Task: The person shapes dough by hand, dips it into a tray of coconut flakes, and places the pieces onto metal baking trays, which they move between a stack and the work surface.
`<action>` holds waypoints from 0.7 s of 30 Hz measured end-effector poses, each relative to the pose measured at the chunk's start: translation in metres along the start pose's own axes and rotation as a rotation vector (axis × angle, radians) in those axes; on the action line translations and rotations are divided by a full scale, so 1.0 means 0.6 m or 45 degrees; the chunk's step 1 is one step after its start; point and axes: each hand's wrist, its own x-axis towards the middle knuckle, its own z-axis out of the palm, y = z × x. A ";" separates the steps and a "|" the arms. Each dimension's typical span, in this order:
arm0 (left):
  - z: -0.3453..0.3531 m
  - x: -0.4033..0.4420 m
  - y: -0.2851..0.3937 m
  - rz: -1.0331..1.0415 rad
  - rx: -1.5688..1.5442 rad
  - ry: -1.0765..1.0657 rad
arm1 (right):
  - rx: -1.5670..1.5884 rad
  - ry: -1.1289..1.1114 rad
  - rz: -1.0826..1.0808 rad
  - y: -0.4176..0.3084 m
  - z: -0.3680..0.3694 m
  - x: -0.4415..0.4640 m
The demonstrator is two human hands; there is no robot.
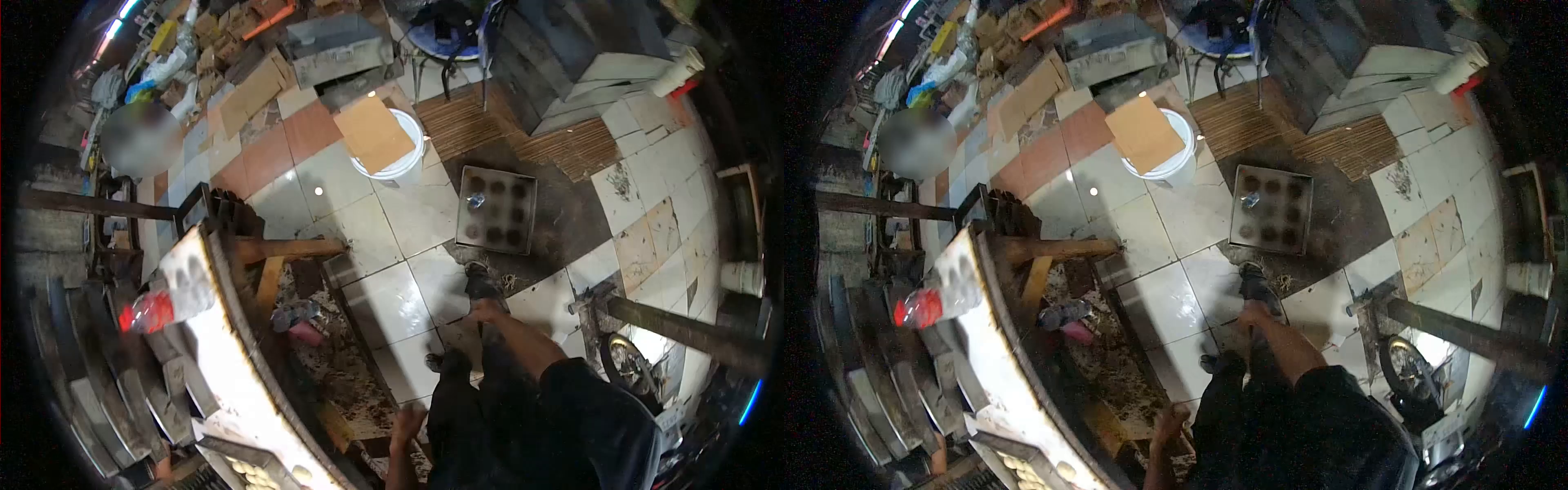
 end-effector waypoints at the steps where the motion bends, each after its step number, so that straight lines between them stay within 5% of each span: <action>1: 0.049 -0.022 -0.050 -0.142 0.004 -0.189 | 0.320 0.034 0.305 0.012 -0.046 -0.035; 3: 0.167 -0.078 -0.134 -0.536 -0.376 -0.361 | 0.390 0.390 0.673 0.056 -0.069 -0.035; 5: 0.192 -0.125 -0.105 -1.020 -0.801 -0.376 | -0.630 -0.476 0.195 0.233 -0.014 0.083; 7: 0.150 -0.114 -0.026 -1.368 -0.822 -0.608 | 0.295 -0.057 0.375 0.183 -0.122 -0.004; 8: 0.133 -0.094 0.011 -1.387 -0.829 -0.699 | 0.376 0.009 0.394 0.191 -0.152 -0.006; 10: 0.143 -0.062 -0.065 0.102 -0.971 -0.904 | 0.361 0.076 0.445 0.258 -0.189 0.005; 12: 0.156 0.016 0.038 -0.718 -0.958 0.014 | 0.032 0.105 0.345 0.358 -0.216 0.034; 13: 0.119 0.048 0.070 -0.083 -1.622 0.064 | -0.192 0.126 0.210 0.391 -0.223 0.061; 14: 0.094 0.089 0.095 -0.496 -1.581 0.078 | -0.213 0.131 0.173 0.362 -0.261 0.060; 15: -0.059 0.103 0.298 -0.448 -0.984 0.213 | 0.067 0.147 0.324 0.314 -0.312 0.034; 17: -0.052 0.147 0.285 -0.252 -1.466 0.119 | 0.315 0.167 0.430 0.247 -0.367 0.033; 19: -0.099 0.158 0.354 -0.525 -1.326 0.245 | 0.533 0.126 0.338 0.204 -0.417 0.051; 21: -0.078 0.152 0.347 -0.337 -1.576 0.431 | 0.417 0.124 0.257 0.125 -0.455 0.068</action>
